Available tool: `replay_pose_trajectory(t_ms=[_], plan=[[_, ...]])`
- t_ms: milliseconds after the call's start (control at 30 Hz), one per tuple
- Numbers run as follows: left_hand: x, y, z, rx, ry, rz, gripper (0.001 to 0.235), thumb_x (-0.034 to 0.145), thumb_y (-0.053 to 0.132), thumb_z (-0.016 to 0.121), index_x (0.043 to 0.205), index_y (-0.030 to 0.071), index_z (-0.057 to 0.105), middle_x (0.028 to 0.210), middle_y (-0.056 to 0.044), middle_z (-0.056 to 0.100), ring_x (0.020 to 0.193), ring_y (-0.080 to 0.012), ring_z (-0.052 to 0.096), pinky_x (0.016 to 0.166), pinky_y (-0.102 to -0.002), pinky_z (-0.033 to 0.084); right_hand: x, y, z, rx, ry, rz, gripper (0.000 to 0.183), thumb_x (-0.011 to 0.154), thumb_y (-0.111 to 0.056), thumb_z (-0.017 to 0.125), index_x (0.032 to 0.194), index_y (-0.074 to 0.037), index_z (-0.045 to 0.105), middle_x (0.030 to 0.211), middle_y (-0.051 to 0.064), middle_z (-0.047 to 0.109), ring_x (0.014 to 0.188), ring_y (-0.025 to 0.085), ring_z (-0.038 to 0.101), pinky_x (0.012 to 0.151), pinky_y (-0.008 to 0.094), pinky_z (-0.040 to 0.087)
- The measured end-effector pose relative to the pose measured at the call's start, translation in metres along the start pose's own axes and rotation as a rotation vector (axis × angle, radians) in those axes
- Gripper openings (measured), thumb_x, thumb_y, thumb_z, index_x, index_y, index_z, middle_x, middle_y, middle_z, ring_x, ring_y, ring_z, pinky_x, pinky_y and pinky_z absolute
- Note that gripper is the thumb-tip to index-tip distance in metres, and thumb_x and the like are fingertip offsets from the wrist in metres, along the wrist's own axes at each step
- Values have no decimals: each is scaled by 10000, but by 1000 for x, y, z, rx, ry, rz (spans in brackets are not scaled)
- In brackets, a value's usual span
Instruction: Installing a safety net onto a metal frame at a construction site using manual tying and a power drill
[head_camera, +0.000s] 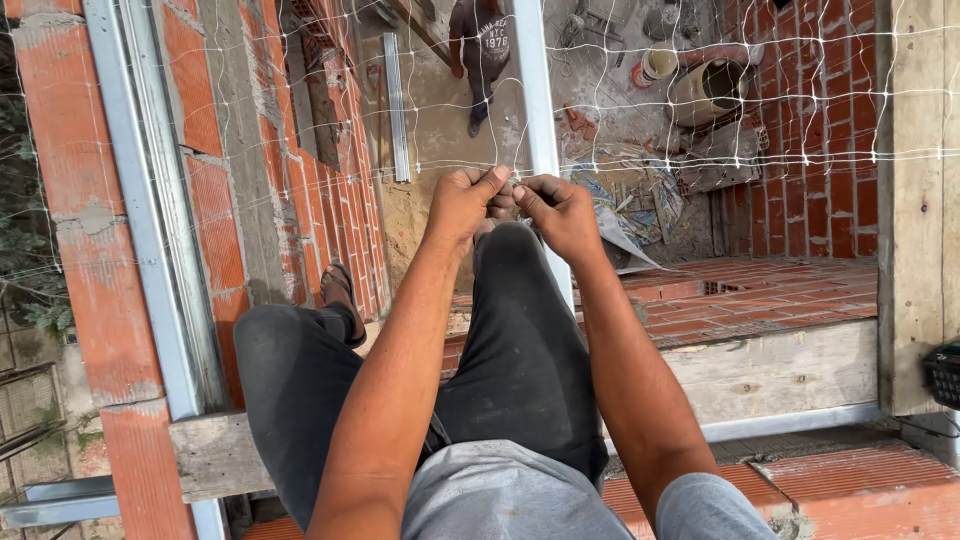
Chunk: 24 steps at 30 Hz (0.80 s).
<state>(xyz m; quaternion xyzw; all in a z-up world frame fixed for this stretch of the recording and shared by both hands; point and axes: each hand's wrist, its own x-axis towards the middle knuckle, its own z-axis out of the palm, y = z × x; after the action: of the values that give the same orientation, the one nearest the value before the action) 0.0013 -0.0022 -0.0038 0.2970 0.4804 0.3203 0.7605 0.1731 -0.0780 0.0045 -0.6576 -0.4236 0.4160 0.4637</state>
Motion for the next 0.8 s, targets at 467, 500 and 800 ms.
replay_pose_trajectory(t_ms=[467, 500, 800], plan=[[-13, 18, 14, 409, 131, 193, 300, 1051, 283, 842, 921, 14, 865, 735, -159, 821, 617, -201, 836, 516, -286, 714, -11, -63, -1, -809, 277, -657, 89, 980, -193, 929, 1029, -241, 873, 955, 3, 769, 941, 277, 787, 819, 414, 621], [-15, 18, 15, 412, 141, 210, 310, 1059, 285, 838, 947, -3, 864, 744, -176, 821, 629, -211, 836, 536, -300, 724, -10, -72, -3, -810, 182, -728, 76, 1007, -165, 904, 1050, -204, 855, 1096, 46, 790, 1082, 329, 779, 927, 466, 603], [-29, 18, 9, 454, 127, 244, 246, 1081, 167, 794, 1097, -72, 851, 787, -209, 828, 677, -233, 842, 585, -339, 748, 27, -56, -17, -717, -80, -573, 62, 1131, -180, 783, 1184, -189, 753, 1081, 13, 827, 1293, 271, 744, 1244, 534, 430]])
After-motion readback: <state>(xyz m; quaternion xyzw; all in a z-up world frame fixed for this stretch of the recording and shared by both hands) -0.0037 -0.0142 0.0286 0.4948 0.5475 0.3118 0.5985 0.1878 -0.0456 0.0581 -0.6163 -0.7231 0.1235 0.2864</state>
